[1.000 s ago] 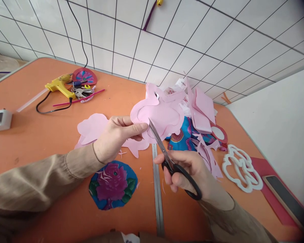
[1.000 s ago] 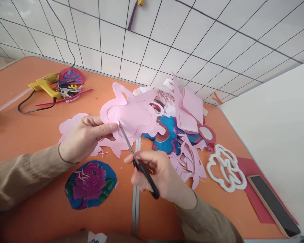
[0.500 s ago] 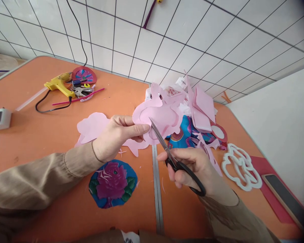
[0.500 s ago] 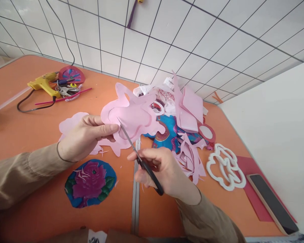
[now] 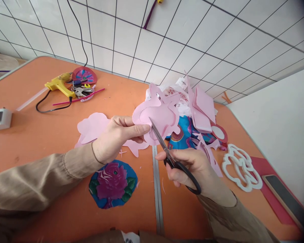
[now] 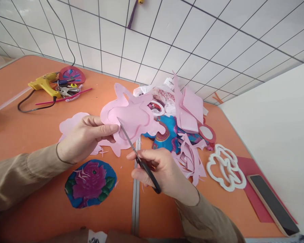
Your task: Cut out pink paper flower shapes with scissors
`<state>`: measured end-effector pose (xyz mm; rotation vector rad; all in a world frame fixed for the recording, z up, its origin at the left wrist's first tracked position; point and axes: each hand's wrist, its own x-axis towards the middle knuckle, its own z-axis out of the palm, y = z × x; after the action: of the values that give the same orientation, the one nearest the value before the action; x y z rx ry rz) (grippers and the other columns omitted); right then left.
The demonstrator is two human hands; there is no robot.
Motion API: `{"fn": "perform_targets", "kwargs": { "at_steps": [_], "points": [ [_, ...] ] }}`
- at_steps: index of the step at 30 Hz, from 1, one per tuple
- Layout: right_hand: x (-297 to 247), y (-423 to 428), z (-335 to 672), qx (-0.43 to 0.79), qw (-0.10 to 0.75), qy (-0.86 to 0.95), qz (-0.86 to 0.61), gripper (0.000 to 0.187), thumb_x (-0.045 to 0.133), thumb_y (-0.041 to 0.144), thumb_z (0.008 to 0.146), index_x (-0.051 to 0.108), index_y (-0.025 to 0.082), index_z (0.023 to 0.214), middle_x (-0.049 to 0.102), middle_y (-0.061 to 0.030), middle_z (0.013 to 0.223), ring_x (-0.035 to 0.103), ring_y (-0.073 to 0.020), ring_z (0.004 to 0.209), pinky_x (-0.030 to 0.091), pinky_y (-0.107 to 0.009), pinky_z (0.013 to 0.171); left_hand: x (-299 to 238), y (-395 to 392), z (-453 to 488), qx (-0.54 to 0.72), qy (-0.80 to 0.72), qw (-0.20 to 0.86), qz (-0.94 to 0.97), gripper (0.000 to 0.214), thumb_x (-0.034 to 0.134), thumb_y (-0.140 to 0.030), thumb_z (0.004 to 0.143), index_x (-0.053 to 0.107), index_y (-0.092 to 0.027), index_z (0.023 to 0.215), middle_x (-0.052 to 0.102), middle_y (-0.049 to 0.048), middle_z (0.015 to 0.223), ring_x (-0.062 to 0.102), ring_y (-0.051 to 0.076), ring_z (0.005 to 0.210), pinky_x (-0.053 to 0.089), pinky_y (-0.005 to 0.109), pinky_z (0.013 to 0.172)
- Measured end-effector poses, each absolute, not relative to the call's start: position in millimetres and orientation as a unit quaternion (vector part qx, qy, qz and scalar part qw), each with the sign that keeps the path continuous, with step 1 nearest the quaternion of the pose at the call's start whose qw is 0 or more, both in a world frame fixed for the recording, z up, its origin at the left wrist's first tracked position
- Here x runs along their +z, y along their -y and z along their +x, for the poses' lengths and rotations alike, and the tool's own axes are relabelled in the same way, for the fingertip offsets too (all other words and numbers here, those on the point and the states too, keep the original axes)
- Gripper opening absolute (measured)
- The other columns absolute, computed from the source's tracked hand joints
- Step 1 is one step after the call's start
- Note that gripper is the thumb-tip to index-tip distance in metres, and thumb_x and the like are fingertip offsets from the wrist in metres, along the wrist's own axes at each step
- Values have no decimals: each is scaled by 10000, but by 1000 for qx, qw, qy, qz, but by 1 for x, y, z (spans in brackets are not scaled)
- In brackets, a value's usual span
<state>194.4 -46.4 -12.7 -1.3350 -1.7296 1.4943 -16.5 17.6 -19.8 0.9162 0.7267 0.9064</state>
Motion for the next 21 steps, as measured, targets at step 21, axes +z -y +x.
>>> {"fn": "perform_targets", "kwargs": {
  "at_steps": [21],
  "points": [
    [-11,48,199,504,225,662,-507,293,651,353,811,712,125,986,461,35,571,434,-70,439,346,-204,416,-16,-17,-20,400,-364,722,431,181,825,-285,689,750,-182,560,686,2,560,612,104,566,508,229,609]
  ]
}}
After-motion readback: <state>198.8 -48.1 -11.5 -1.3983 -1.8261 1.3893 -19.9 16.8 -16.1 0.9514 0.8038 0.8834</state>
